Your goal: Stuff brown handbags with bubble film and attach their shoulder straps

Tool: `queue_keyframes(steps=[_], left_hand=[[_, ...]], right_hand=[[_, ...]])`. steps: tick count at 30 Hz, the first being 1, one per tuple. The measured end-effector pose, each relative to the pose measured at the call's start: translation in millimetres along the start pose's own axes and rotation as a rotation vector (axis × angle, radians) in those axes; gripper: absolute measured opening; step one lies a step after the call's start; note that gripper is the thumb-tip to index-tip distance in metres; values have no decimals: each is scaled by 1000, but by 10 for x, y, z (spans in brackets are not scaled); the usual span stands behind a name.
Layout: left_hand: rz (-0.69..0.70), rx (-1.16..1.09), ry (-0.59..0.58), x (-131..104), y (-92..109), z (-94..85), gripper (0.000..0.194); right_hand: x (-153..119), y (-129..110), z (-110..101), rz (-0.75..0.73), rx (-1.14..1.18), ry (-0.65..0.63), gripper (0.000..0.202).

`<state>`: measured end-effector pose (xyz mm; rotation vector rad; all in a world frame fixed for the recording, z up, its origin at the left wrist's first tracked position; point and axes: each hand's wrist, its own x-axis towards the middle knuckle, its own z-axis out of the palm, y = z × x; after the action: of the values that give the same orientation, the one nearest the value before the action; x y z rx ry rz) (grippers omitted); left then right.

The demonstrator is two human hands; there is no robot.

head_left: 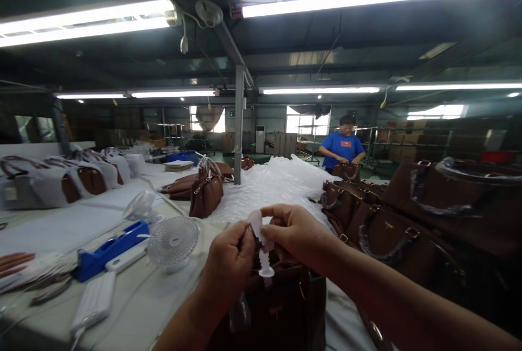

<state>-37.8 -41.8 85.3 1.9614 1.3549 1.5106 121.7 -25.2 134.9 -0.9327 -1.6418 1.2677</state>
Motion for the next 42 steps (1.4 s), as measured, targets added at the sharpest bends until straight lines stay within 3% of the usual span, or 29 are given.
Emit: queue_keyframes(steps=[3, 8, 13, 16, 20, 25, 30, 34, 37, 40, 42], left_hand=[[13, 0, 9, 10, -26, 0, 32], [18, -12, 28, 14, -60, 2, 30], [51, -61, 26, -1, -32, -7, 30], [41, -96, 28, -12, -2, -24, 29], [58, -86, 26, -21, 2, -23, 27], [121, -22, 21, -36, -33, 2, 32], [165, -8, 25, -39, -68, 15, 31], [203, 35, 50, -35, -84, 29, 31], [223, 93, 45, -20, -85, 15, 33], [309, 136, -25, 10, -76, -42, 36], [372, 156, -72, 38, -67, -104, 37]], right_hand=[[20, -43, 19, 37, 22, -39, 37], [29, -42, 70, 44, 86, 32, 40], [63, 14, 117, -93, 16, 125, 28], [75, 84, 118, -182, -5, 98, 26], [72, 151, 101, -193, 10, 79, 28], [62, 144, 60, -395, -263, 149, 15], [103, 81, -10, -337, -410, 102, 21], [176, -14, -40, -432, -619, 112, 9], [264, -107, -20, -487, -644, 38, 12], [400, -192, 9, -541, -658, 115, 14], [505, -227, 20, -489, -632, 178, 12]])
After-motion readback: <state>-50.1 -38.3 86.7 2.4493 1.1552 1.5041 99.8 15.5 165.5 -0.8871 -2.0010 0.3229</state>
